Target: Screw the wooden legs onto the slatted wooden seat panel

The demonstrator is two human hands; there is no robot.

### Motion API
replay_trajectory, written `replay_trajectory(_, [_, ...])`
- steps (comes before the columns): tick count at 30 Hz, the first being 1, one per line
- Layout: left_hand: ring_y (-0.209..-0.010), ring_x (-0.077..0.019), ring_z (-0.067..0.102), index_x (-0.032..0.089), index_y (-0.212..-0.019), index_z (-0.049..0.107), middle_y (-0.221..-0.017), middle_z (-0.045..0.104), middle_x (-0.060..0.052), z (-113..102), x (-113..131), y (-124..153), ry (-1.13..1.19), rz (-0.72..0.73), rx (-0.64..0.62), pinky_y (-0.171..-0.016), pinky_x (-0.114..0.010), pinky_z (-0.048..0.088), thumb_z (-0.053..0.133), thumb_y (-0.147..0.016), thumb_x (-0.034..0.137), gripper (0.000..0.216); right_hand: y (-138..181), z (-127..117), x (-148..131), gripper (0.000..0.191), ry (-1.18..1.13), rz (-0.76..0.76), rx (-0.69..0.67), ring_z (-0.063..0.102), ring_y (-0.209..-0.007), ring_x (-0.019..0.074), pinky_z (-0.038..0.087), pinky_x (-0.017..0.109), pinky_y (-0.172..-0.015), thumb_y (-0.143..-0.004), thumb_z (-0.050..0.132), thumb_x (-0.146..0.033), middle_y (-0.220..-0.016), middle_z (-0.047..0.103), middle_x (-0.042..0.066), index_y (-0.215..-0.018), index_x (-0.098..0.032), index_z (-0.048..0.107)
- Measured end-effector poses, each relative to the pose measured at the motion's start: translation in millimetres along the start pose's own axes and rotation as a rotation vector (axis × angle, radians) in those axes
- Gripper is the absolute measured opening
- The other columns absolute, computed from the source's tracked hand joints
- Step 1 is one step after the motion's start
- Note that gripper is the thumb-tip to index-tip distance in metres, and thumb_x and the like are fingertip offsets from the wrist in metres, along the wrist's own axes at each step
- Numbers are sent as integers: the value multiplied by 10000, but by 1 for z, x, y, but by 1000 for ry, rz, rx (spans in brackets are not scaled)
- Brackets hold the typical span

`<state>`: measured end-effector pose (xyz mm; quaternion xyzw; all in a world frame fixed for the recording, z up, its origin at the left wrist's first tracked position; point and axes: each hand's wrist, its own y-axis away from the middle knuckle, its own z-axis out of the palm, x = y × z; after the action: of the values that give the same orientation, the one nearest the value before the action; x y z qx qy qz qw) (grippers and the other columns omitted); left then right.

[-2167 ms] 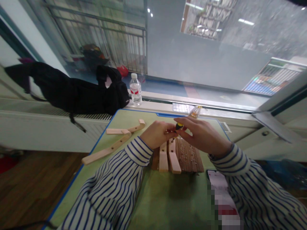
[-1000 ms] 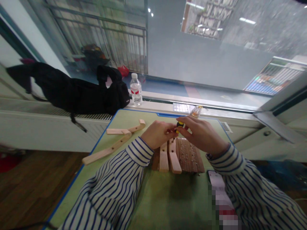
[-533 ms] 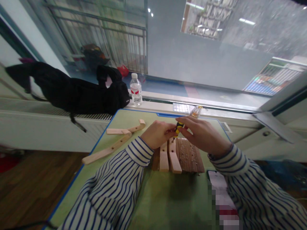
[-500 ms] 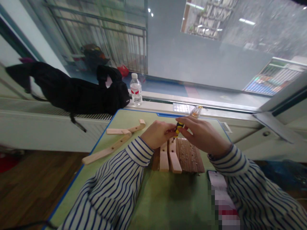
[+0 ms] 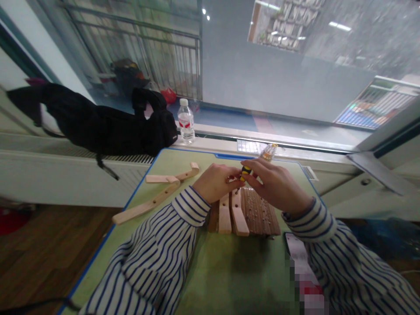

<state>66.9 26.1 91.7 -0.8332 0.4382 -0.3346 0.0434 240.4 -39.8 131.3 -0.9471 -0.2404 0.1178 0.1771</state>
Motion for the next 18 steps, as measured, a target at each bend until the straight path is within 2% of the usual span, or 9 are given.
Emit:
replay_trajectory(7, [-759,-147,593,204,-967,665,-814,676,-24,0,-1,0,-18,-16,6,-695,-256,422,540,-831,340,230,0,2,1,324,21,9,11,600,-819,156,444,302,-710,-888,427,-276,-1117,610,89,-1180,-168,515])
replay_trajectory(10, [-924,-189,584,194,-1038,642,-976,671,-58,2,-7,0,-13,22,34,-834,-323,431,567,-809,370,299,0,2,1,324,6,6,8,599,-813,153,442,300,-708,-887,430,-269,-1108,612,85,-1187,-179,512])
replay_trajectory(13, [-1126,-217,503,184,-1128,594,-1201,584,-85,5,-13,0,5,77,52,-975,-382,369,608,-776,367,397,-1,2,0,321,2,4,9,596,-812,152,440,299,-707,-886,428,-261,-1098,615,80,-1187,-189,514])
replay_trajectory(15, [-1163,-219,480,186,-1178,556,-1244,552,-93,7,-15,1,11,84,12,-999,-384,353,645,-743,356,476,-1,2,0,324,3,8,8,597,-809,151,441,299,-709,-887,425,-260,-1107,613,81,-1190,-186,513])
replay_trajectory(18, [-1122,-221,511,186,-1183,540,-1197,580,-93,9,-16,2,-3,63,-82,-972,-363,379,710,-674,341,558,-1,2,1,334,11,16,3,598,-810,151,441,299,-713,-889,426,-271,-1118,608,83,-1197,-170,508])
